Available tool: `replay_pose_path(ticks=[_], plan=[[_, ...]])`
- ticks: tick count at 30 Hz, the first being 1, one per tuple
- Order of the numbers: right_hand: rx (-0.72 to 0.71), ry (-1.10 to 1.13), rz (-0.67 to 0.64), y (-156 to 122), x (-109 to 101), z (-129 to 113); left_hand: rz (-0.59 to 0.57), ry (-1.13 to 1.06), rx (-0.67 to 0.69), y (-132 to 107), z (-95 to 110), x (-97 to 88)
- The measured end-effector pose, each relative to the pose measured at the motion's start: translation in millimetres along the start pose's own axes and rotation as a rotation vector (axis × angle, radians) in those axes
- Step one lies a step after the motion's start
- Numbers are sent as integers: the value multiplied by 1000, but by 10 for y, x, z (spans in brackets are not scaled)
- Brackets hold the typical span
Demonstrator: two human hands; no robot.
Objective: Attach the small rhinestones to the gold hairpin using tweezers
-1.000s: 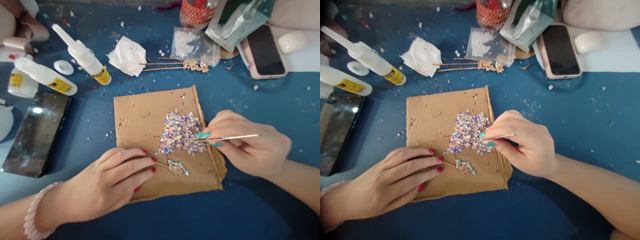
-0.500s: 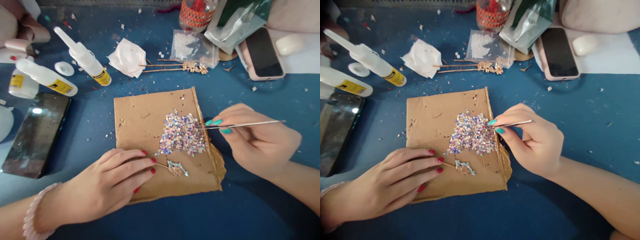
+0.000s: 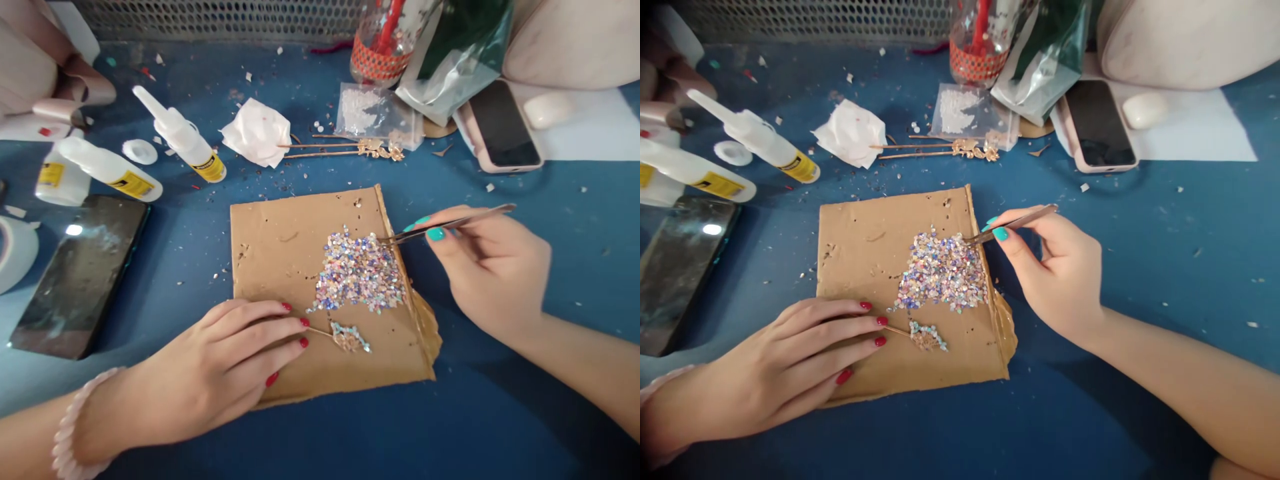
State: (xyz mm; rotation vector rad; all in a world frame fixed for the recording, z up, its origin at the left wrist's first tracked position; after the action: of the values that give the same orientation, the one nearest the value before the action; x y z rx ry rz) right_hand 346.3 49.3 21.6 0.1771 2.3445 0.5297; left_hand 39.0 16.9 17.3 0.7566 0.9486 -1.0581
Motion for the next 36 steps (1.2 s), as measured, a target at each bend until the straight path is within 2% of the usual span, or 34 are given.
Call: replay_pose_path(ticks=[15, 20, 24, 29, 36], plan=[[-287, 204, -294, -15, 93, -91, -4, 4, -3, -15, 3, -5], [-332, 255, -206, -11, 61, -112, -11, -2, -12, -33, 0, 0], [-258, 170, -95, -2, 43, -74, -23, 0, -8, -35, -3, -5], [-184, 117, -82, -3, 52, -33, -24, -8, -16, -50, -8, 13], [-153, 189, -94, -1, 44, -34, -5, -4, -21, -48, -4, 10]])
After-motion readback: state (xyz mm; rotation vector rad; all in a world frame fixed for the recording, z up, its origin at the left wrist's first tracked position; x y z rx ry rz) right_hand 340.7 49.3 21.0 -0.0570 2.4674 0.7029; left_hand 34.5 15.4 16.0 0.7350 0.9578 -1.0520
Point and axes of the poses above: each hand's wrist, its own y-axis towards the middle knuckle, its own x-axis out of the palm, z = x × y, the point moved 4 cm from there along y, towards the middle knuckle, and after that the axes turned 5 degrees about -z, right-handed, at the moved point
